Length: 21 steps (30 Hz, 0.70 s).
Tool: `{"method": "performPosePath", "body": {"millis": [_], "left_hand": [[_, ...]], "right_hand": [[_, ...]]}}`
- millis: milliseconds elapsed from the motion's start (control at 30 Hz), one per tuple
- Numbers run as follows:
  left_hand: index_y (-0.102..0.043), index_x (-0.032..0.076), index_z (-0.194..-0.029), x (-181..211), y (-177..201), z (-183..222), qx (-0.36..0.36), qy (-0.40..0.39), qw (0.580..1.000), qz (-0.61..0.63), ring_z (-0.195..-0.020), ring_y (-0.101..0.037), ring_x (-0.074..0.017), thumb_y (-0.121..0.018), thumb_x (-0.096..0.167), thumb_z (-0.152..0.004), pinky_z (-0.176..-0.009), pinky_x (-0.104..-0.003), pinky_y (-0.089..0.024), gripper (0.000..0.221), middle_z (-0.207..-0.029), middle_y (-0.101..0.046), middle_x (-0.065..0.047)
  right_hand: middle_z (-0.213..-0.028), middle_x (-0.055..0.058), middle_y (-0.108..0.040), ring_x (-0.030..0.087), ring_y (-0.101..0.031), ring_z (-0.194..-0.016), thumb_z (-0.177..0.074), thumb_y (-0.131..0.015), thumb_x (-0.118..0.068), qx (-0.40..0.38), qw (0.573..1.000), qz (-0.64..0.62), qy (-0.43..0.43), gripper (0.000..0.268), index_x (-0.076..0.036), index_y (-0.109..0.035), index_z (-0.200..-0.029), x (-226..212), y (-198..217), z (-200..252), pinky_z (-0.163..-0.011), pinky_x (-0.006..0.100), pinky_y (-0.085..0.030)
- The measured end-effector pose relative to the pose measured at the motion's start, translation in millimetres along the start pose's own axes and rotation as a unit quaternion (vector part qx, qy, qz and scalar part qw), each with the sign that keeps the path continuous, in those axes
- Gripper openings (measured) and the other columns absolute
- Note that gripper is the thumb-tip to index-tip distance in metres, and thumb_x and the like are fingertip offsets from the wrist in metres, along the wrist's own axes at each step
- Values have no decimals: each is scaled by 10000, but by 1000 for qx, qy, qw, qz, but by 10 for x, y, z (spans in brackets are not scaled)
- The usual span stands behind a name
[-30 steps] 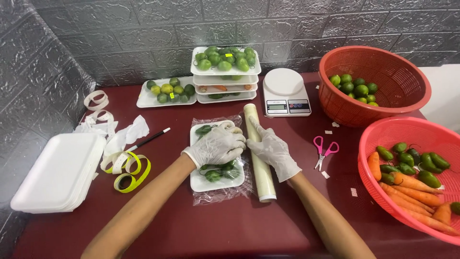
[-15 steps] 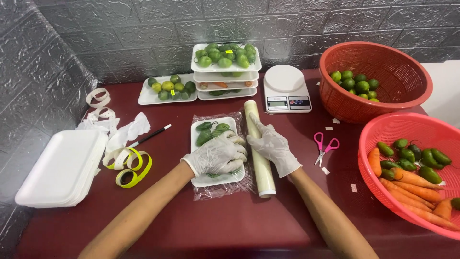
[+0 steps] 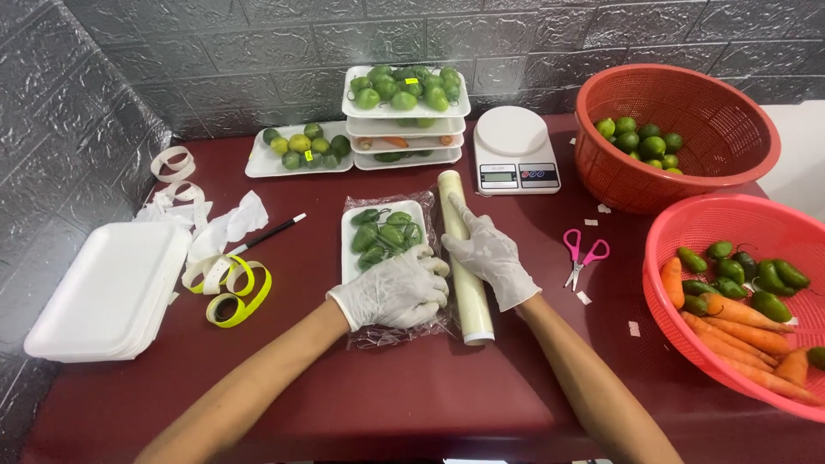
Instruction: Arranging green peppers on a foam tray and wrapping them with plastic cling film for packaging.
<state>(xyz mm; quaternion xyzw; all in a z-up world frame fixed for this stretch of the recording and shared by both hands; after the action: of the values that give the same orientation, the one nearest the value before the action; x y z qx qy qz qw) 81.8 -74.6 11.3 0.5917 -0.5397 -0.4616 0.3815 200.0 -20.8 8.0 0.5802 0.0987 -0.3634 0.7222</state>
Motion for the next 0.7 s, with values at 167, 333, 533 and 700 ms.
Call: {"method": "performPosePath", "body": {"millis": [167, 333, 533, 700], "left_hand": [[-556, 271, -861, -5, -39, 65, 0, 13, 1000, -15, -1132, -526, -144, -424, 329, -913, -1043, -438, -343, 154, -945, -595, 82], [-559, 230, -972, 113, 293, 84, 21, 38, 999, -15, -1174, -559, -162, -471, 323, -909, -1032, -418, -385, 143, -1049, -629, 32], [-387, 311, -1510, 256, 302, 233, -41, 63, 997, 19, -1459, -372, -318, -395, 539, -967, -1165, -632, -212, 589, -1604, -364, -93], [-387, 272, -1501, 339, 268, 339, -35, 80, 996, -2, -1550, -199, -317, -336, 662, -956, -1187, -698, -67, 672, -1652, -284, -113]], "right_hand": [[-1403, 32, -540, 330, -575, -1305, -848, -590, -579, 1, 1000, -4, 4, 788, -389, -357, -1576, 24, -13, -25, -1116, 484, -457], [-1367, 20, -549, 322, -597, -1276, -834, -603, -602, 5, 1000, 5, 1, 792, -421, -363, -1567, 106, -56, -122, -1096, 473, -471], [-1397, 40, -541, 323, -567, -1319, -848, -589, -591, -1, 1000, -1, 5, 794, -437, -322, -1580, 97, -47, -91, -1143, 455, -440], [-1375, 27, -544, 303, -581, -1298, -817, -606, -621, 14, 1000, -13, 10, 800, -432, -368, -1557, 122, -56, -125, -1114, 441, -461]]}}
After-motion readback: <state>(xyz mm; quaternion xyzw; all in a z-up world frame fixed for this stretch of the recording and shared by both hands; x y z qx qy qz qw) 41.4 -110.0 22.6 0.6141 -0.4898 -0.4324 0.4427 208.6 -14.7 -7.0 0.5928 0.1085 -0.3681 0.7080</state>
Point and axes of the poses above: each hand's wrist, its own z-axis away from the middle knuckle, its own y-axis out of the back of the hand, x = y × z, the point moved 10 cm from there along -z, towards the middle knuckle
